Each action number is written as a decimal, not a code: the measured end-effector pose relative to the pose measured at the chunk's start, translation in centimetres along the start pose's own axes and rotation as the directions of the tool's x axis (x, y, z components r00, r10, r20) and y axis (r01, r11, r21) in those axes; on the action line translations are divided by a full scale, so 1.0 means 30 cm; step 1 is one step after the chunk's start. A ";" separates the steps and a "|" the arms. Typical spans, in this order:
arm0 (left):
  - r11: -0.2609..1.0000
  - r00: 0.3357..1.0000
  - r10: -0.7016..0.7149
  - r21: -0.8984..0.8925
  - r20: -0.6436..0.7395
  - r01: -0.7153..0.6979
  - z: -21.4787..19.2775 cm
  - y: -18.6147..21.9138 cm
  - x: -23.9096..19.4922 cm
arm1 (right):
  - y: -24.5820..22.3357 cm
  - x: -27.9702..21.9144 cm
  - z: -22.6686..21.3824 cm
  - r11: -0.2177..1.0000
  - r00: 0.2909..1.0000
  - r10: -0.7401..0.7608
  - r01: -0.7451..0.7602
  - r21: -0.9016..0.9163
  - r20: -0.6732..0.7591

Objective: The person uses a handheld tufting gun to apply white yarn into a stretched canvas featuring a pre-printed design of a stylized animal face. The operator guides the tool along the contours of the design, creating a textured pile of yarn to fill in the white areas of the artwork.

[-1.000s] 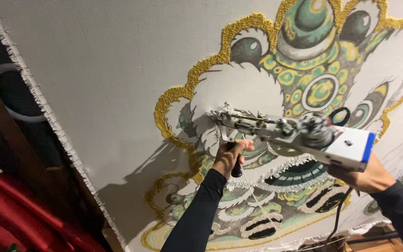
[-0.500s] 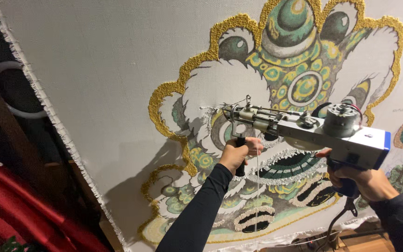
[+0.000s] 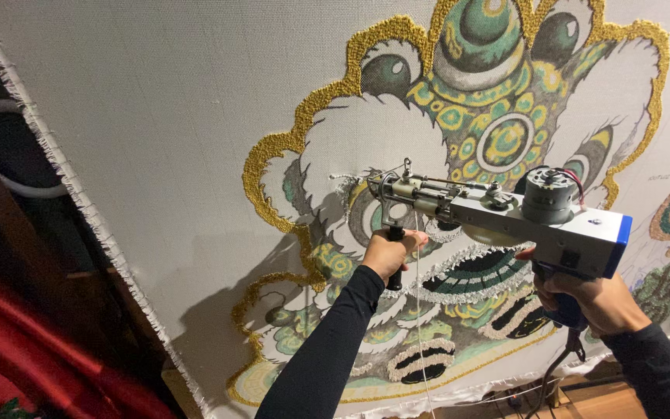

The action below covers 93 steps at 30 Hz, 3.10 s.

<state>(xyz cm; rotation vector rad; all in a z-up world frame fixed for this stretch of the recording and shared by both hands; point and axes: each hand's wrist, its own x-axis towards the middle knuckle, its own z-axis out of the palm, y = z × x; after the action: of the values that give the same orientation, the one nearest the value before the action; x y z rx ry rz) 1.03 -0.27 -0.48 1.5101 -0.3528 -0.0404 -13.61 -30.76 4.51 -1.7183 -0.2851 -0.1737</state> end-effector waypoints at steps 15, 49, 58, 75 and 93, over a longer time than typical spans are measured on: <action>0.999 0.998 0.042 -0.005 -0.055 -0.042 -0.051 -0.032 0.060 | -0.032 0.032 0.076 0.999 1.000 -0.003 0.002 -0.037 -0.019; 0.971 0.996 -0.064 0.227 -0.056 0.075 -0.309 -0.074 0.362 | -0.295 0.206 0.292 0.489 0.891 -0.375 0.425 -0.762 0.256; 0.999 0.992 -0.034 0.045 0.122 0.029 -0.400 -0.196 0.485 | -0.268 0.217 0.309 0.480 0.875 -0.411 0.447 -0.755 0.257; 0.989 0.992 0.065 -0.142 0.109 -0.050 -0.454 -0.232 0.470 | -0.279 0.210 0.349 0.577 0.884 -0.388 0.454 -0.679 0.260; 0.998 0.994 0.033 0.046 0.108 -0.038 -0.071 0.079 -0.009 | 0.052 0.042 -0.043 0.982 0.986 -0.163 0.165 -0.088 0.028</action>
<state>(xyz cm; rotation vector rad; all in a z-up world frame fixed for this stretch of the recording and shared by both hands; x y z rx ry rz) 0.87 2.03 1.73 1.5520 -0.4696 -0.0859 -11.90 -32.14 3.59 -1.7864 -0.4404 -0.2939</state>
